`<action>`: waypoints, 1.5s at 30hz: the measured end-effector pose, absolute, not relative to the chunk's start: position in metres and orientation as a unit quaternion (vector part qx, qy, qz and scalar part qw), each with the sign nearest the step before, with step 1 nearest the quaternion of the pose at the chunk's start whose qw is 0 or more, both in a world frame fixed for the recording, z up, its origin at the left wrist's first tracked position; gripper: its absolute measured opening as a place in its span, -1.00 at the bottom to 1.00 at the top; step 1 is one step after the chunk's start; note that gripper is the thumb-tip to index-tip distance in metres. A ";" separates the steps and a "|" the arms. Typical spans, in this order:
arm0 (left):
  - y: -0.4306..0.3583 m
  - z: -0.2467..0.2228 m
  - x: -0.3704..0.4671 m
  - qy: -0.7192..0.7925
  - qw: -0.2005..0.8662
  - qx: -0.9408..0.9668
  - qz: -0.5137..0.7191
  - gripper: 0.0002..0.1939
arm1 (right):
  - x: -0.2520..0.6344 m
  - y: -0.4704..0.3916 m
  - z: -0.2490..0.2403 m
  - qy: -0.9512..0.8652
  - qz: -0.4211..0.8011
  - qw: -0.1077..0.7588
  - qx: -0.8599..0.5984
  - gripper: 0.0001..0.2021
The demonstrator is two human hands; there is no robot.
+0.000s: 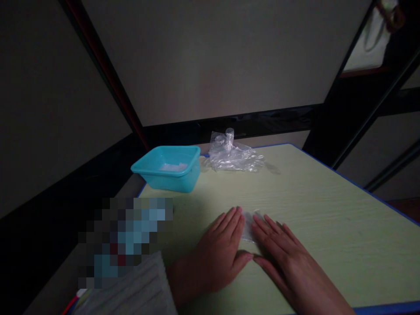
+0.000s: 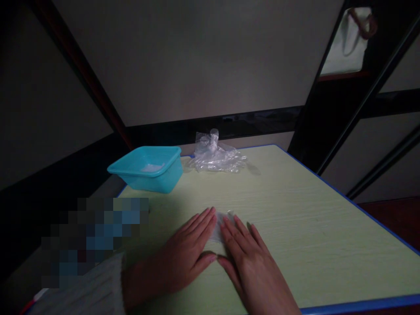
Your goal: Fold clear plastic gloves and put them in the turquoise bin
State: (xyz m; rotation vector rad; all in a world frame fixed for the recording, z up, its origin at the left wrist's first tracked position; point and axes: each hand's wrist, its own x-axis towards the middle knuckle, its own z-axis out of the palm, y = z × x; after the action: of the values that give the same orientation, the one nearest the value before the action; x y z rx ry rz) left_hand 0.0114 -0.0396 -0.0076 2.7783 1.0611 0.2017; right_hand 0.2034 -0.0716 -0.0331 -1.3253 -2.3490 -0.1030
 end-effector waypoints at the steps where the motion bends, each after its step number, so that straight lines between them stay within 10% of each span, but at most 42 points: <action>1: -0.040 -0.007 0.011 0.355 0.079 0.929 0.070 -0.39 | 0.203 -0.072 -0.034 -0.852 -0.041 0.216 -0.475 -0.54; 45: -0.038 -0.008 0.014 0.365 0.073 0.920 0.124 -0.40 | 0.202 -0.061 -0.014 -0.862 -0.171 0.261 -0.401 -0.67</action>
State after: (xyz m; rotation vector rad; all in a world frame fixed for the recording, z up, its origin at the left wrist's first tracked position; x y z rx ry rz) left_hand 0.0140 -0.0385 -0.0084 2.7633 1.0969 0.3728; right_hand 0.2017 -0.0608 -0.0141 -1.0845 -2.3324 -0.4618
